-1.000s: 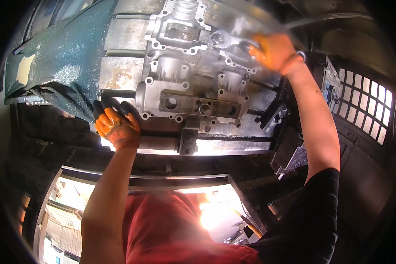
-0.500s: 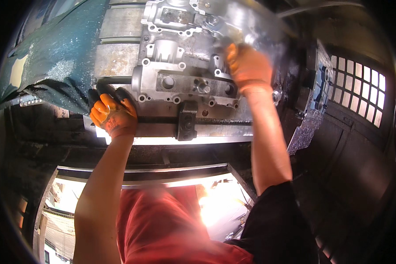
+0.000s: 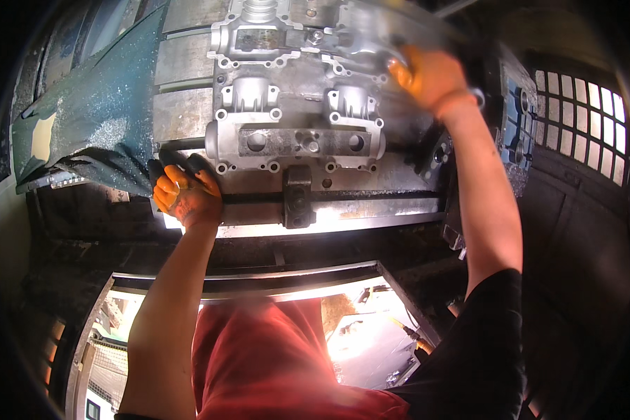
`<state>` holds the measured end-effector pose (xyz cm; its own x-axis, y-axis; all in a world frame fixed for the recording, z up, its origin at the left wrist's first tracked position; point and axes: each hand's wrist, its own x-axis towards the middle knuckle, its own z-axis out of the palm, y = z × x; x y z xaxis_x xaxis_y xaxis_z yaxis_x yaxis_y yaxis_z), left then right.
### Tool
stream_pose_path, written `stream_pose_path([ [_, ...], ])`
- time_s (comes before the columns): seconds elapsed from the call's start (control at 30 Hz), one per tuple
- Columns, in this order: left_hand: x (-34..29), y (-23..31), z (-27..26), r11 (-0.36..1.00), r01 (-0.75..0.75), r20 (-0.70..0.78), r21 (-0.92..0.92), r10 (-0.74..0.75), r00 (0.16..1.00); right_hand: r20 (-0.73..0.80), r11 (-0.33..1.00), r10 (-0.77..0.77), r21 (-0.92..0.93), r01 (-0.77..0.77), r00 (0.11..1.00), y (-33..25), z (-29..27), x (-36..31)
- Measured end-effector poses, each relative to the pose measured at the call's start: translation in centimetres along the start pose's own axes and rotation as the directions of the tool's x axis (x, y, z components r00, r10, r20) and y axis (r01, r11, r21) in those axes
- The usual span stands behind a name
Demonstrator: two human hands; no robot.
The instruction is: The person positions metal components into a machine fixture, secures them with a wrench, and measures the parts using a dial indicator gauge.
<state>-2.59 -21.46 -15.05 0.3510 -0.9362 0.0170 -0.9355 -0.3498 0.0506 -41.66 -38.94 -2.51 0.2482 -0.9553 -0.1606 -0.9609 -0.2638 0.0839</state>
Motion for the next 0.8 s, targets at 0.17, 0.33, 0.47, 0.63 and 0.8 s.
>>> stream_pose_path([
  [0.17,-0.4,-0.9,0.8,1.000,-0.021,-0.047,0.004,0.021,0.999,0.071,0.958,-0.273,-0.066,0.278,0.959,-0.2,0.0,6.0],
  [0.33,-0.2,-0.7,0.0,0.999,0.008,-0.021,-0.042,-0.009,1.000,0.011,0.977,-0.203,-0.062,0.204,0.979,-2.1,1.4,5.1],
  [0.47,0.2,-0.3,0.3,0.995,-0.074,-0.184,-0.060,0.061,0.981,-0.017,0.992,-0.087,-0.092,0.085,0.996,-3.1,0.5,3.8],
  [0.63,0.1,-0.3,0.3,0.997,-0.065,-0.194,-0.047,0.054,0.979,0.069,0.963,0.269,0.005,-0.270,0.961,-8.2,-0.1,0.6],
  [0.8,-0.1,-0.6,1.0,0.992,-0.121,-0.287,0.040,0.128,0.949,-0.030,0.971,0.157,0.187,-0.149,0.987,-7.1,1.1,-0.3],
])
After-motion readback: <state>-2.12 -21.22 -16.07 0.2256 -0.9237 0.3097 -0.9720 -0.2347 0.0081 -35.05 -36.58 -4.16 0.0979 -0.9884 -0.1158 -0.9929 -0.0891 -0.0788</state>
